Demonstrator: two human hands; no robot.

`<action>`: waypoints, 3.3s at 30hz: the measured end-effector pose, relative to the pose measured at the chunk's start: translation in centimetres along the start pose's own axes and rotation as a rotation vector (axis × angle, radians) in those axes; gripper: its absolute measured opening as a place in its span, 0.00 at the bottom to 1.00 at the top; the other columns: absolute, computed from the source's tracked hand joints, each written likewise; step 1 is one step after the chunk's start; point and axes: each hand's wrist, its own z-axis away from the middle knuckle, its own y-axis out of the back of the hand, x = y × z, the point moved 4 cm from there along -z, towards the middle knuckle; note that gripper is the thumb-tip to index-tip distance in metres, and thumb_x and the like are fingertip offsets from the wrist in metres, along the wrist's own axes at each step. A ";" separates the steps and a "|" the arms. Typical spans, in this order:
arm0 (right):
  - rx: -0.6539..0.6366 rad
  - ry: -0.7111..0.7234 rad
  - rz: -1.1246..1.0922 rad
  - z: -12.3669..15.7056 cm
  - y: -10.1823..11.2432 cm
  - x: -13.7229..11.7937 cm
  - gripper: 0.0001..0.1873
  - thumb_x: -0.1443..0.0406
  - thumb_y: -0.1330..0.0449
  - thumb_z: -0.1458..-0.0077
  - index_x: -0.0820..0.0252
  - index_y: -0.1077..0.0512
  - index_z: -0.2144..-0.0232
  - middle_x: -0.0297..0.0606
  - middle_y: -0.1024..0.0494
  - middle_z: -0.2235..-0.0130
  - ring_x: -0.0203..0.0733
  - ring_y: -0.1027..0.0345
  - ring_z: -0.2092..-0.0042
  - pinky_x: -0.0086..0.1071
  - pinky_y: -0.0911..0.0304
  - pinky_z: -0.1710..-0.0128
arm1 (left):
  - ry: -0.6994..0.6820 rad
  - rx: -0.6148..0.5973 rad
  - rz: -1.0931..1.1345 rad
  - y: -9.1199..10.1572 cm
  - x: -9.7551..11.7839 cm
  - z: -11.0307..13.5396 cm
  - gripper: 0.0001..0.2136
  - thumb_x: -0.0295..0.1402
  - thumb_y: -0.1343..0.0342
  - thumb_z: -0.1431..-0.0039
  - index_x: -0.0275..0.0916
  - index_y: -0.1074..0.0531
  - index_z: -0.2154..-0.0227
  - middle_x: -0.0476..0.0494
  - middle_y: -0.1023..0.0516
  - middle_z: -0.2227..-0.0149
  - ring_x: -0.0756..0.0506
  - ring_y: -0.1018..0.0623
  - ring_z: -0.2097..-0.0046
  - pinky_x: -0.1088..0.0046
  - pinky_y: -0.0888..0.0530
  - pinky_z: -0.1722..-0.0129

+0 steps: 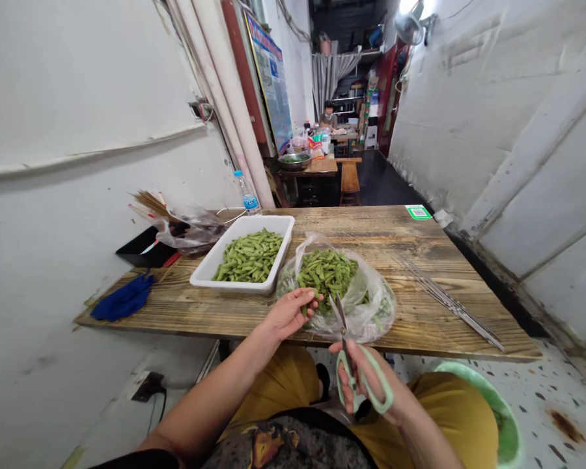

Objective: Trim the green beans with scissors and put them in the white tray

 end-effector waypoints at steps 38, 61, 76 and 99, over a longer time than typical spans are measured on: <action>0.266 0.261 0.247 -1.9 -0.2 -2.8 0.22 0.46 0.42 0.52 0.58 0.35 0.66 0.25 0.35 0.80 0.31 0.41 0.84 0.28 0.37 0.85 | -0.752 0.017 -1.508 -3.5 5.4 -4.9 0.07 0.37 0.37 0.55 0.40 0.26 0.79 0.39 0.30 0.71 0.36 0.32 0.55 0.59 0.43 0.50; 0.209 0.212 0.322 -3.4 -1.5 -2.8 0.21 0.47 0.44 0.50 0.58 0.40 0.74 0.25 0.36 0.79 0.30 0.40 0.82 0.26 0.38 0.83 | -0.398 -0.041 -0.703 -3.2 3.4 -2.4 0.17 0.44 0.45 0.48 0.32 0.24 0.76 0.44 0.25 0.77 0.53 0.34 0.76 0.77 0.38 0.74; 0.173 0.084 0.093 -3.4 -0.9 -0.2 0.23 0.44 0.44 0.51 0.58 0.38 0.71 0.25 0.37 0.83 0.30 0.44 0.85 0.25 0.42 0.88 | -0.232 0.082 -0.598 -1.1 2.3 -1.2 0.09 0.35 0.42 0.52 0.32 0.26 0.74 0.42 0.23 0.74 0.52 0.29 0.77 0.79 0.39 0.79; 0.165 0.100 0.039 -2.8 -0.2 -0.2 0.22 0.45 0.46 0.49 0.58 0.38 0.68 0.26 0.34 0.79 0.30 0.41 0.83 0.26 0.40 0.84 | -0.565 -0.160 -1.429 -4.2 5.6 -4.8 0.07 0.32 0.43 0.50 0.35 0.24 0.70 0.45 0.23 0.71 0.48 0.26 0.68 0.75 0.32 0.65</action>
